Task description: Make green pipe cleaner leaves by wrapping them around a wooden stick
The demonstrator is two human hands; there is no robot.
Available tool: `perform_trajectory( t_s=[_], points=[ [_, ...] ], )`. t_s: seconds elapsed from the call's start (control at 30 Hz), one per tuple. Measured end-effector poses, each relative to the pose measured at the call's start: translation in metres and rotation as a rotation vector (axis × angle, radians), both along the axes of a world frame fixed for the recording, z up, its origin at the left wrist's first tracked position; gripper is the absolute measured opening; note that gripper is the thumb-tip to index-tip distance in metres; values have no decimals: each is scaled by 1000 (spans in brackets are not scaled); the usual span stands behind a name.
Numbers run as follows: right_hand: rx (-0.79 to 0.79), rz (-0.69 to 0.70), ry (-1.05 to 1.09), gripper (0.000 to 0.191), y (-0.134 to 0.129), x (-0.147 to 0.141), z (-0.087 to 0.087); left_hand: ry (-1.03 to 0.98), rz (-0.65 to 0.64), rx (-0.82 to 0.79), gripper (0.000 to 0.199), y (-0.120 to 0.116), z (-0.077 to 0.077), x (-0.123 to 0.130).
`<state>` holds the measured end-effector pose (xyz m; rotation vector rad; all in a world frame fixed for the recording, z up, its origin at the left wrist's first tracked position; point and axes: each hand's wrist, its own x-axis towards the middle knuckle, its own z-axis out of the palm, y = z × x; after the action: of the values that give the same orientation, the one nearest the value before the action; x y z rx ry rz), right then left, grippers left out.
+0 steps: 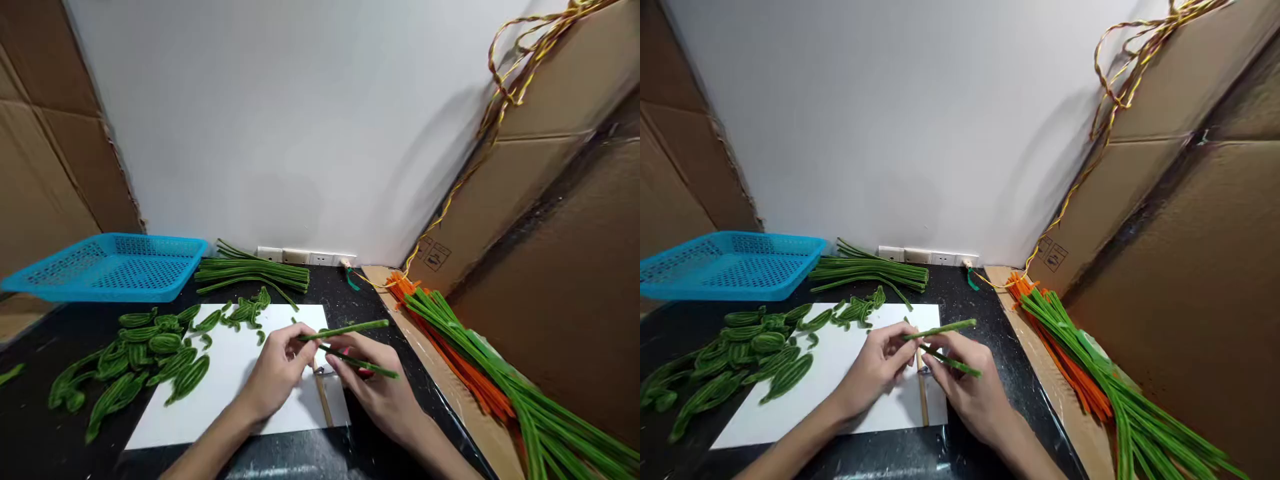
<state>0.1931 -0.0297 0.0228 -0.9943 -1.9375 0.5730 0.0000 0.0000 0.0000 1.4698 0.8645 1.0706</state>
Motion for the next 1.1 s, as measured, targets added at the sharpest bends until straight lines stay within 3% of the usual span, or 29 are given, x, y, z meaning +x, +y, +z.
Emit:
perform_trajectory(
  t_s=[0.23, 0.53, 0.73, 1.1],
  points=[
    [-16, -108, -73, 15, 3, 0, -1, 21, -123, -4, 32, -7, 0, 3],
    [-292, -165, 194, 27, 4, 0, -6, -73, -205, -126, 39, -3, -5, 5],
    [-453, -45, 442, 38, 10, 2, -5, -109, -195, -185, 47, 1, 1, 2],
    [-538, -180, 786, 45, 14, 5, 0, -174, -102, -278, 40, 7, -1, -1]
  ],
)
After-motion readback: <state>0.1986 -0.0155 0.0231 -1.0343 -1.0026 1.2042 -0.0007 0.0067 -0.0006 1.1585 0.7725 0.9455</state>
